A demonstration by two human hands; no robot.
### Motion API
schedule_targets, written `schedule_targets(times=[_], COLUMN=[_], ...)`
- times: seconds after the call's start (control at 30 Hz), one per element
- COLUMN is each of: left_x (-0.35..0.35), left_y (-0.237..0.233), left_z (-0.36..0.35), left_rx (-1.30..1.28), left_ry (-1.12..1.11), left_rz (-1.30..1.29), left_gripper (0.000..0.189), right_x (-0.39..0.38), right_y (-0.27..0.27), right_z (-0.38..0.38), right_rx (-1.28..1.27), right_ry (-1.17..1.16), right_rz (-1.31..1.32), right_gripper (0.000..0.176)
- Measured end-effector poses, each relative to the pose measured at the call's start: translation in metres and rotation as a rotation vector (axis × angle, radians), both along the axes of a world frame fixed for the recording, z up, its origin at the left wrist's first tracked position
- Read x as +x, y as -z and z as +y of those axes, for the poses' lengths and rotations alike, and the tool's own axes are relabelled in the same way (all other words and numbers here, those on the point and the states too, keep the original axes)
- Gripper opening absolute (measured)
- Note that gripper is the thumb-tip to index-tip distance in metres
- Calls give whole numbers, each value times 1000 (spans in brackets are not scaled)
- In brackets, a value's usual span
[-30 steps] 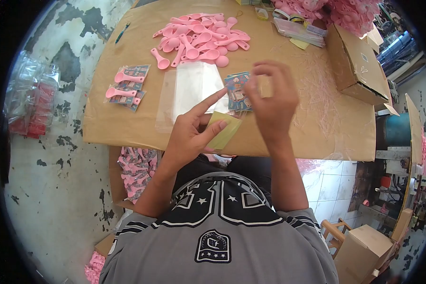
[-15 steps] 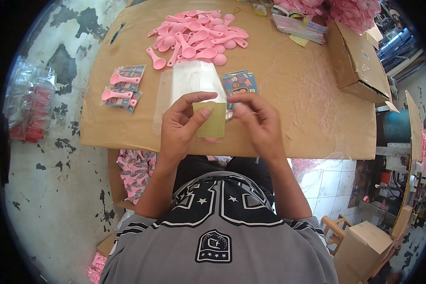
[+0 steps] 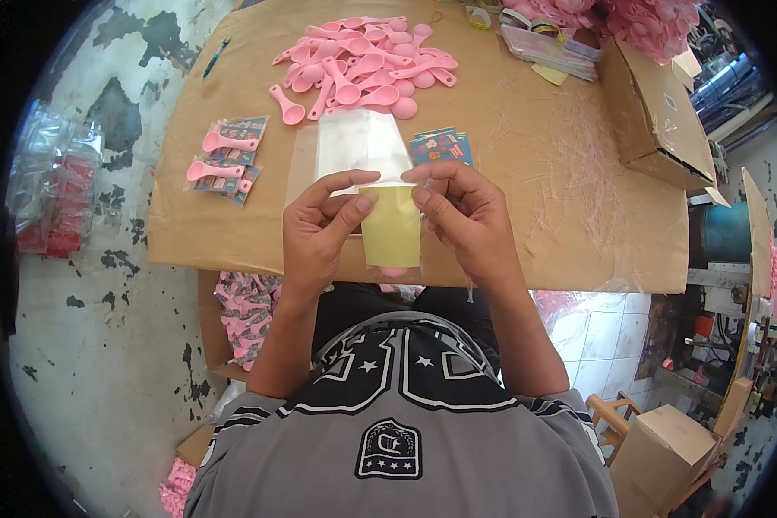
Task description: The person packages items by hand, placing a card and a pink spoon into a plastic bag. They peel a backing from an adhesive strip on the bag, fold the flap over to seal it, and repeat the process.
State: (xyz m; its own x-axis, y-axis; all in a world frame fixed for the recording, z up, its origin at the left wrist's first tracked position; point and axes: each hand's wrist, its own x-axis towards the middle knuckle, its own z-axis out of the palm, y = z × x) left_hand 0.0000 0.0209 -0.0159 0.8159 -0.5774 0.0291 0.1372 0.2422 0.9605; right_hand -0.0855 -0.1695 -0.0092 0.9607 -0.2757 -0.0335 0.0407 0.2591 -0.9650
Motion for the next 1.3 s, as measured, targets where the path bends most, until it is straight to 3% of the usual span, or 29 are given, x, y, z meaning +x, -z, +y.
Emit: schedule_targets(times=[0.13,0.27,0.37,0.47,0.53,0.63,0.7,0.8,0.9,0.97,1.03,1.17,1.27,1.3], left_x=[-1,0,-2,-8,-11,-11,-8,-3,20,43,67,85,67,64], left_y=[9,9,2,0,-8,-17,-16,-8,-21,-26,-36,-19,-7,3], left_z=[2,8,4,3,0,4,10,20,40,63,82,101,77,70], left_rx=[-36,-18,-188,-6,-76,-37,39,125,258,404,447,515,787,901], left_ry=[14,52,67,48,64,133,209,154,-171,-439,-580,-534,-440,-435], left_rz=[-121,-207,-126,-148,-42,9,-6,-153,-662,-832,-753,-807,-597,-683], left_gripper=[16,12,13,23,35,49,51,40,29,31,36,42,35,32], right_x=[-8,-12,-15,-16,-12,-10,-10,-10,-11,-11,-10,-8,1,5], right_y=[7,5,-6,-14,-5,-14,-15,-18,-18,-15,-13,-6,6,12], right_z=[-5,-9,-13,-8,-7,2,3,1,-14,-31,-44,-49,-41,-38], right_rx=[43,-99,-167,-219,-297,-146,-181,-279,-388,-455,-622,-827,-929,-929], right_ry=[-42,-29,-59,-55,-53,22,18,37,162,278,349,419,404,382], right_rz=[-77,-148,-182,-162,-147,-196,-203,-210,-202,-182,-80,132,167,198], right_gripper=[12,13,13,15,19,25,28,27,24,17,17,24,31,33])
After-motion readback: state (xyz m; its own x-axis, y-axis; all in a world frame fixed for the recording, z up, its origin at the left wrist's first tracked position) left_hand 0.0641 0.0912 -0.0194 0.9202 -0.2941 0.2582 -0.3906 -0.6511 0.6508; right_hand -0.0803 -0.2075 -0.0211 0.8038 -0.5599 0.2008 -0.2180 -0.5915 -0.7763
